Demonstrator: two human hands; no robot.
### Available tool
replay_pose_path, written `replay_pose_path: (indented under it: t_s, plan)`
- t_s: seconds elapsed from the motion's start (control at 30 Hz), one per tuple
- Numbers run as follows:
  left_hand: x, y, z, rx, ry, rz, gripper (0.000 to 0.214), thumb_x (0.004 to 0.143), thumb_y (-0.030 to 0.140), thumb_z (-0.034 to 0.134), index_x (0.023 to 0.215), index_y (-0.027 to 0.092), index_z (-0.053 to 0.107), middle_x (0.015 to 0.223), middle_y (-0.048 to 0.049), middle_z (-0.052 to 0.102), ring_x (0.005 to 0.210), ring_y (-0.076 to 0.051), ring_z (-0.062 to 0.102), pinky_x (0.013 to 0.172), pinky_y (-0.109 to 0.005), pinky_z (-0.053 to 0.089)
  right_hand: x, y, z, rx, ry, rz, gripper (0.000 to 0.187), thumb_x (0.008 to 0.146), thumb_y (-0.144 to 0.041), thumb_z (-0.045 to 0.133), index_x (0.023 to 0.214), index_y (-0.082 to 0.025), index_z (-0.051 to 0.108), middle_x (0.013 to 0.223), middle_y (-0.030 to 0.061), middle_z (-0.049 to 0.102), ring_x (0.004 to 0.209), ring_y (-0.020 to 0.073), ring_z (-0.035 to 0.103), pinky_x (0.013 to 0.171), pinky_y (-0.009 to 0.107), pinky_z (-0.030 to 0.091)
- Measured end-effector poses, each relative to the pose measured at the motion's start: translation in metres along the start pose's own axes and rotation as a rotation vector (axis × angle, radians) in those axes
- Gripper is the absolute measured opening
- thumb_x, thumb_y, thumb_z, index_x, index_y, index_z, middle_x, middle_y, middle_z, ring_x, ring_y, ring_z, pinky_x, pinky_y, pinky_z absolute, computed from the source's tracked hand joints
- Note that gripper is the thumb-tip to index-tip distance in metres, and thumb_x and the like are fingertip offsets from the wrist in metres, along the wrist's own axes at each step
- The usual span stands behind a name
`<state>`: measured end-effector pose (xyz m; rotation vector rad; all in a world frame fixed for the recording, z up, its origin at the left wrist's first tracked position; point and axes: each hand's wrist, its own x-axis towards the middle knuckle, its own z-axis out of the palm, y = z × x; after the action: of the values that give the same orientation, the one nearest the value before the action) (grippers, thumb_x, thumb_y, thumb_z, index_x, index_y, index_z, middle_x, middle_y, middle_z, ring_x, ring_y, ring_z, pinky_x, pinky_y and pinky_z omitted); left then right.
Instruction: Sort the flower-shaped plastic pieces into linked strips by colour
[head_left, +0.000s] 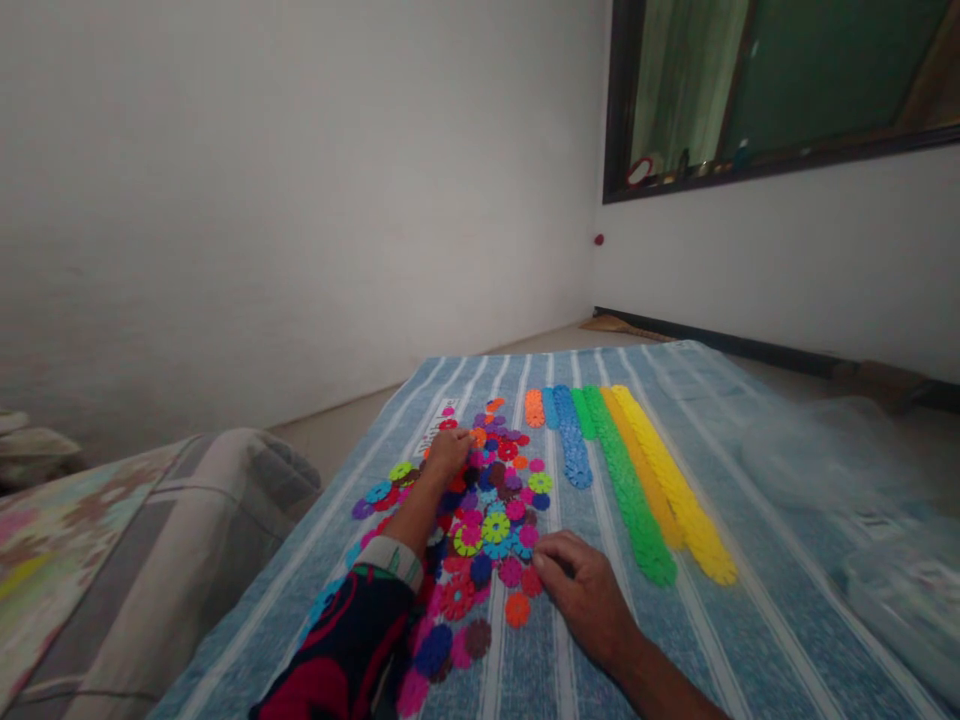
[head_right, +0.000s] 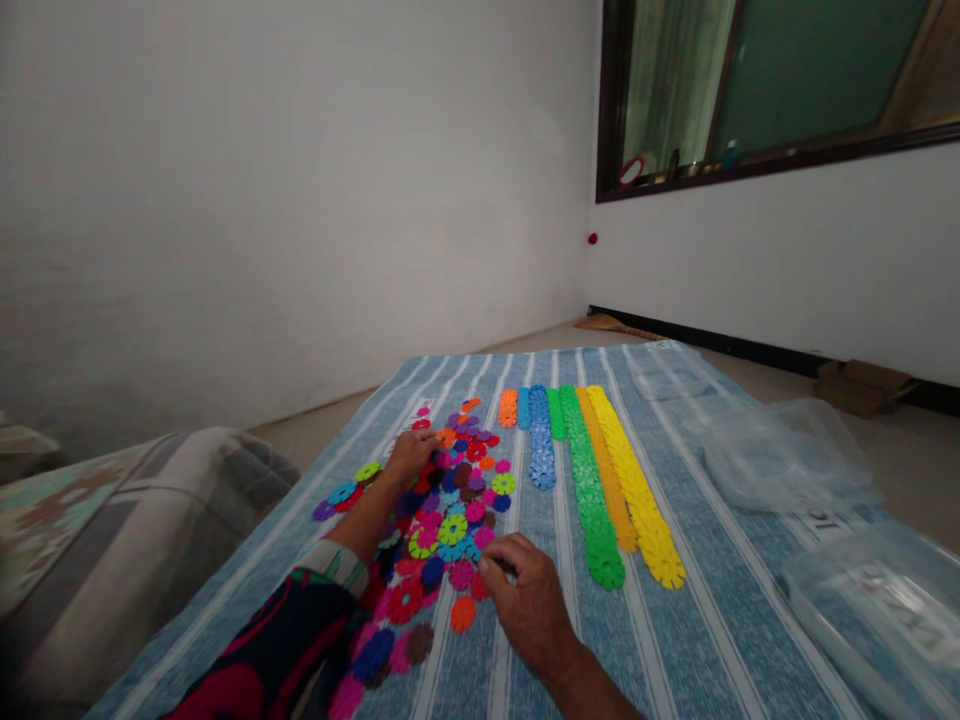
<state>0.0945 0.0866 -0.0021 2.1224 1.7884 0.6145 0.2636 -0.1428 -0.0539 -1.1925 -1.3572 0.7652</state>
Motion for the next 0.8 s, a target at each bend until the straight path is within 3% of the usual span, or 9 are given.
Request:
replay_pose_path:
  t_s: [0.17, 0.47, 0.8]
  plan:
    - [0.006, 0.019, 0.007, 0.051, 0.018, 0.144, 0.029, 0.087, 0.022, 0.044, 0.062, 0.019, 0.057, 0.066, -0.0015, 0.060, 0.073, -0.016, 0.058, 0.069, -0.026, 0.040, 0.000, -0.001, 0.001, 0.012, 0.013, 0.000, 0.018, 0.087, -0.024, 0.057, 0.077, -0.020, 0.072, 0.080, 0.0034, 0.069, 0.079, 0.0177, 0.065, 0.075, 0.028, 0.049]
    - [0.037, 0.067, 0.051, 0.093, -0.054, 0.311, 0.026, 0.086, 0.015, 0.046, 0.087, 0.018, 0.072, 0.089, -0.0067, 0.073, 0.090, -0.019, 0.064, 0.082, -0.028, 0.045, 0.000, 0.002, 0.002, 0.020, -0.019, 0.027, 0.016, 0.087, -0.023, 0.057, 0.080, -0.020, 0.071, 0.083, 0.0038, 0.069, 0.082, 0.0174, 0.065, 0.078, 0.026, 0.048]
    - [0.062, 0.081, 0.067, 0.210, -0.096, 0.352, 0.021, 0.085, 0.019, 0.052, 0.084, 0.019, 0.073, 0.085, -0.0078, 0.072, 0.090, -0.021, 0.065, 0.079, -0.026, 0.044, 0.000, 0.005, 0.004, 0.010, -0.032, 0.011, 0.016, 0.087, -0.020, 0.055, 0.078, -0.019, 0.069, 0.084, 0.0045, 0.068, 0.083, 0.0170, 0.065, 0.079, 0.026, 0.047]
